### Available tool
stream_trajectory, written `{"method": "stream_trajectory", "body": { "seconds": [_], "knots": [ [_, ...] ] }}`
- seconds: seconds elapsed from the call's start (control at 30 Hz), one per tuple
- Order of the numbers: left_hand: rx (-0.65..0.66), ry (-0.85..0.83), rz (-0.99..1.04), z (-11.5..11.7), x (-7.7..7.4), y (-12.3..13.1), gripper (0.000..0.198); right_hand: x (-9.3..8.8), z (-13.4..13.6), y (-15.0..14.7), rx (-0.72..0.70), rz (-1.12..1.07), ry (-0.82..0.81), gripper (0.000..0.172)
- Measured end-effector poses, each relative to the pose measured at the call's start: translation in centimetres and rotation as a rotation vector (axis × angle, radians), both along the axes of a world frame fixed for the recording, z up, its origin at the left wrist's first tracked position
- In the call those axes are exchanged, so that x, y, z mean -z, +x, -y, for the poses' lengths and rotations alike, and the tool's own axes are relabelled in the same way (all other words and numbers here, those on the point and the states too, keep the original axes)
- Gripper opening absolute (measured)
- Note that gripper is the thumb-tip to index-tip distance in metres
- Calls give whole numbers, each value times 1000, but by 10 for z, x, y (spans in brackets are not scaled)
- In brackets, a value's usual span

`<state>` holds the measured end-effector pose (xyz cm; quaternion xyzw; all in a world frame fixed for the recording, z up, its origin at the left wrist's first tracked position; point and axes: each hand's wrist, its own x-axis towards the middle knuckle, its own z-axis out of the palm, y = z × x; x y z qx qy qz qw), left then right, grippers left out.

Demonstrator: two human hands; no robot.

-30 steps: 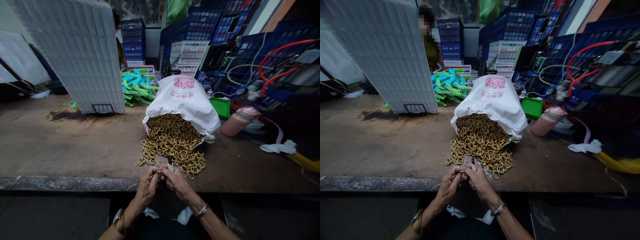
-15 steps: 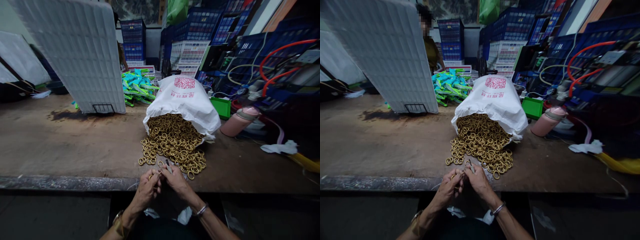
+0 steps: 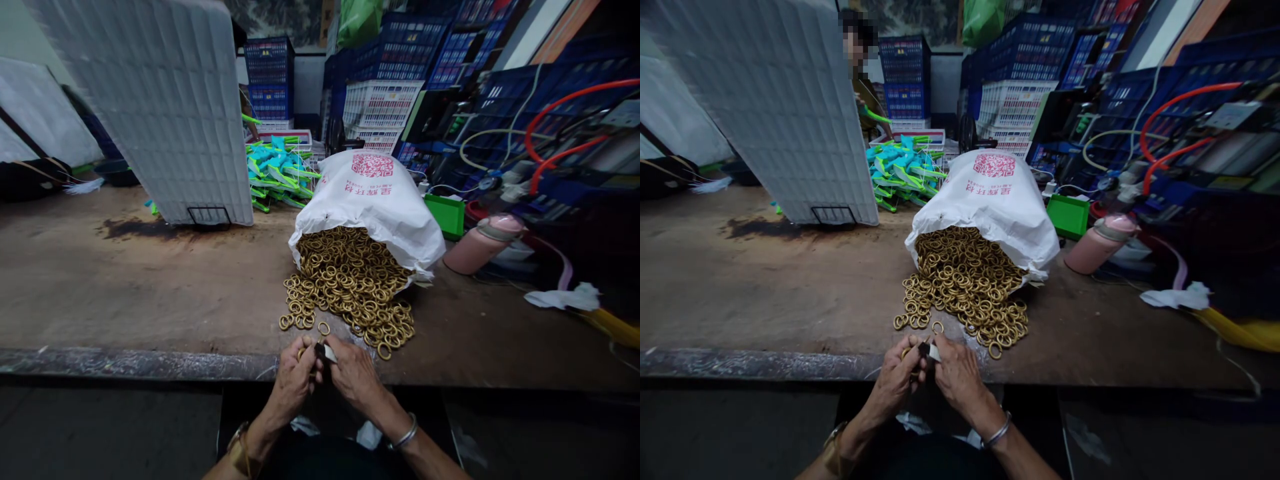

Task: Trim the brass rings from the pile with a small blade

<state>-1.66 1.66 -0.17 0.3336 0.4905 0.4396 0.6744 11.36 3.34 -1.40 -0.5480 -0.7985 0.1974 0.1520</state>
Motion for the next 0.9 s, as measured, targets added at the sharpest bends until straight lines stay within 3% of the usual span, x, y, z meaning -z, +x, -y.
{"method": "stream_trajectory", "body": {
  "seconds": [0.2,0.33,0.4,0.5,0.67,0.8,0.9],
  "knots": [
    [28,62,-38,6,1,-3,32,3,-5,1,29,159,-4,27],
    [229,42,42,25,-3,-4,29,11,-17,11,149,298,-32,28],
    [349,7,83,33,3,-2,28,15,-21,13,175,315,-1,27],
    [387,-116,115,41,26,2,22,19,-26,10,192,248,58,22],
    [235,-509,120,38,78,7,10,12,-31,-4,167,144,95,23],
    [137,-592,112,32,107,12,16,5,-37,-9,169,210,52,23],
    [70,-536,144,30,121,16,9,4,-40,-9,184,274,23,16]
  ]
}}
